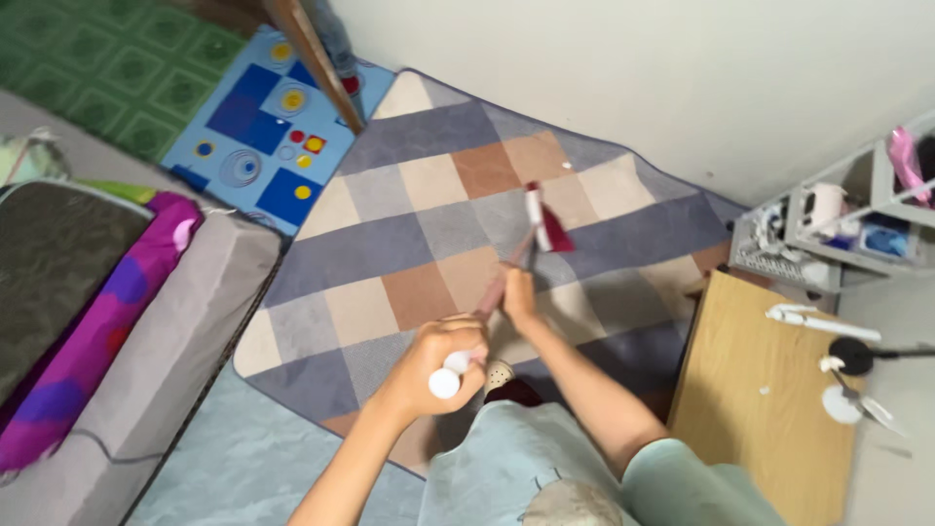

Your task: The person sweeps the floor with a broom, moves a multi-tiered storage cart, and adjusts the position of a small table and a rug.

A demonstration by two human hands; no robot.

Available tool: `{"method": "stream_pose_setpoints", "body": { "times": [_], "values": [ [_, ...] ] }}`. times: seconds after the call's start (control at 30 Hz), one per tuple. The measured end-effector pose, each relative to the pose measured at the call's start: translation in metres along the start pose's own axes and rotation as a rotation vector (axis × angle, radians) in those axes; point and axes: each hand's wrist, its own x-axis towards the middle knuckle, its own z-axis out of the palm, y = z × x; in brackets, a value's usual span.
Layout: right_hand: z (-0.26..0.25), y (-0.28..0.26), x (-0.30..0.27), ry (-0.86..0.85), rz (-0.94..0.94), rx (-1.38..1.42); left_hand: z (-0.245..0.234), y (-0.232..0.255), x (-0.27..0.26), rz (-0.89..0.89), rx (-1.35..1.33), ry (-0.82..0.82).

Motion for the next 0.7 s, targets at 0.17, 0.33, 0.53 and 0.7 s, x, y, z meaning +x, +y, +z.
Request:
{"method": "stream_pose_setpoints", "body": {
  "times": [0.17, 0.33, 0.53, 0.7],
  "values": [
    [0.040, -0.057, -0.032, -0.026, -0.025, 0.304, 0.007, 0.062, -0.038, 0.036, 0.164, -0.035],
    [-0.010, -0.108, -0.050, -0.108, 0.477, 0.620, 0.027, 0.088, -0.060, 0.095, 0.162, 0.006],
    [-0.081, -0.074, -0.014, -0.046, 0.466, 0.594, 0.069, 0.054, -0.061, 0.099, -0.071, 0.261],
    [-0.137, 0.002, 0.038, -0.025, -0.229, -0.376, 0.113, -0.002, -0.005, 0.058, -0.157, 0.297]
  ]
}}
